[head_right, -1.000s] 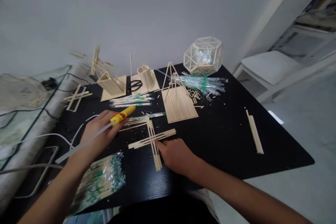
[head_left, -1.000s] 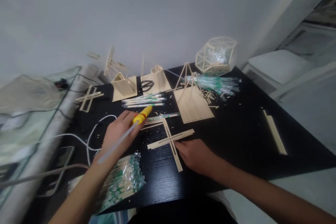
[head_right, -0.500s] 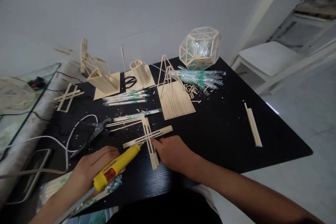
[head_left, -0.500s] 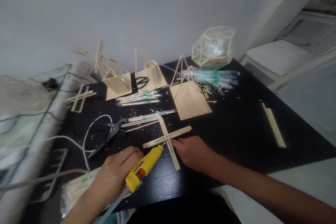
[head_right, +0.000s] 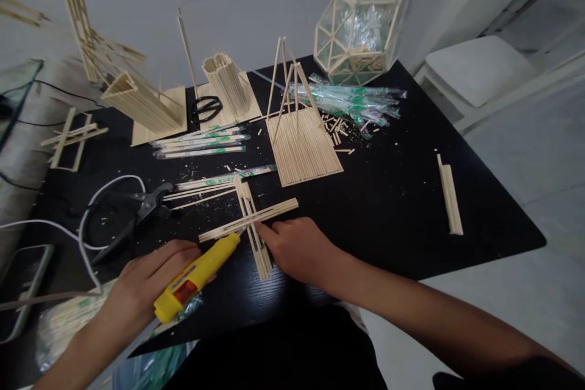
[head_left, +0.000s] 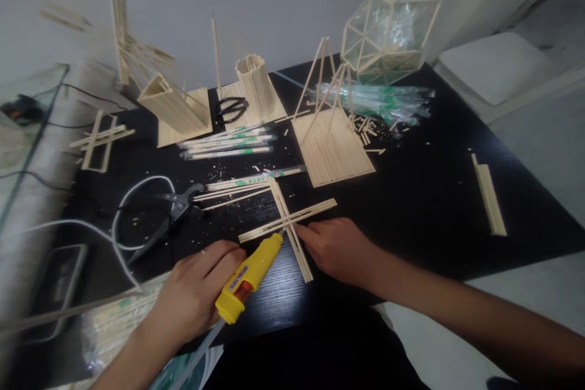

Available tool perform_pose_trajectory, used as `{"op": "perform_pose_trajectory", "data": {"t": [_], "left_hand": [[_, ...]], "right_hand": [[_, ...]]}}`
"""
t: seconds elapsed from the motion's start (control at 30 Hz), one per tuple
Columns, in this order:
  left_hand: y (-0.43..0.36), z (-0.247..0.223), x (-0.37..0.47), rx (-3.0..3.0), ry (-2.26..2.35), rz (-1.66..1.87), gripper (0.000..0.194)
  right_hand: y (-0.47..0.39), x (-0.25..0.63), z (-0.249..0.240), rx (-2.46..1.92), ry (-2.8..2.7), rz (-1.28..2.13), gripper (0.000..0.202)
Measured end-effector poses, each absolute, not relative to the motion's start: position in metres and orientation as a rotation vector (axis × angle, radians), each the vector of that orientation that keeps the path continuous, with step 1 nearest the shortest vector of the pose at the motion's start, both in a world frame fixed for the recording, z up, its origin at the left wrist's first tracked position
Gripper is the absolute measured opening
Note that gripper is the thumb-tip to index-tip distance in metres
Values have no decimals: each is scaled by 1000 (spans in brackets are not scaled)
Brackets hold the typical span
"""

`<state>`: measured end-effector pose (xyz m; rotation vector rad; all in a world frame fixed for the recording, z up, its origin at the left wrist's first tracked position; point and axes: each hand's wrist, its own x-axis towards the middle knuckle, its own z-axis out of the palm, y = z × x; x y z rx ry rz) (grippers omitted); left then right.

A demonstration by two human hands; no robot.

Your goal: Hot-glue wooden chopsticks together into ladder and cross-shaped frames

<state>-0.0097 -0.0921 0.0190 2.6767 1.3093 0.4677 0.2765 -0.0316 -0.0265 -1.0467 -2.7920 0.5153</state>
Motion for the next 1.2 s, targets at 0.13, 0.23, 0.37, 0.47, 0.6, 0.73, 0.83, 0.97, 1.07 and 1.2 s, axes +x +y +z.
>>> {"op": "perform_pose_trajectory", "data": {"t": [0.13,0.23,0.37,0.47,0.6,0.73,0.83,0.97,1.07,1.2], "left_hand": [[-94,16,-13,2686,1326,485,21],[-96,15,-15,2661,1336,458,22],[-96,16,-13,2648,1326,447,23],[-94,16,-10,2680,1301,448,23],[-93,16,-7,2681,1308,429,18],[-92,18,-7,2684,1299,411,19],[-91,19,-6,2683,1297,397,19],[-91,19,-6,2682,1295,402,18],[-91,19,-6,2682,1306,396,20],[-91,19,-6,2677,1308,400,20]], "right_hand": [[-32,277,-27,-1043,-2789,525,40],[-32,277,-27,-1046,-2785,527,40],[-32,277,-27,-1030,-2771,496,41],[-32,278,-28,-1020,-2768,471,42],[-32,278,-28,-1016,-2762,497,37],[-32,278,-27,-1012,-2765,510,36],[-32,278,-26,-1024,-2778,507,36],[-32,278,-28,-1028,-2781,501,35],[-33,278,-29,-1029,-2784,494,35],[-32,278,-27,-1040,-2796,491,33]]}}
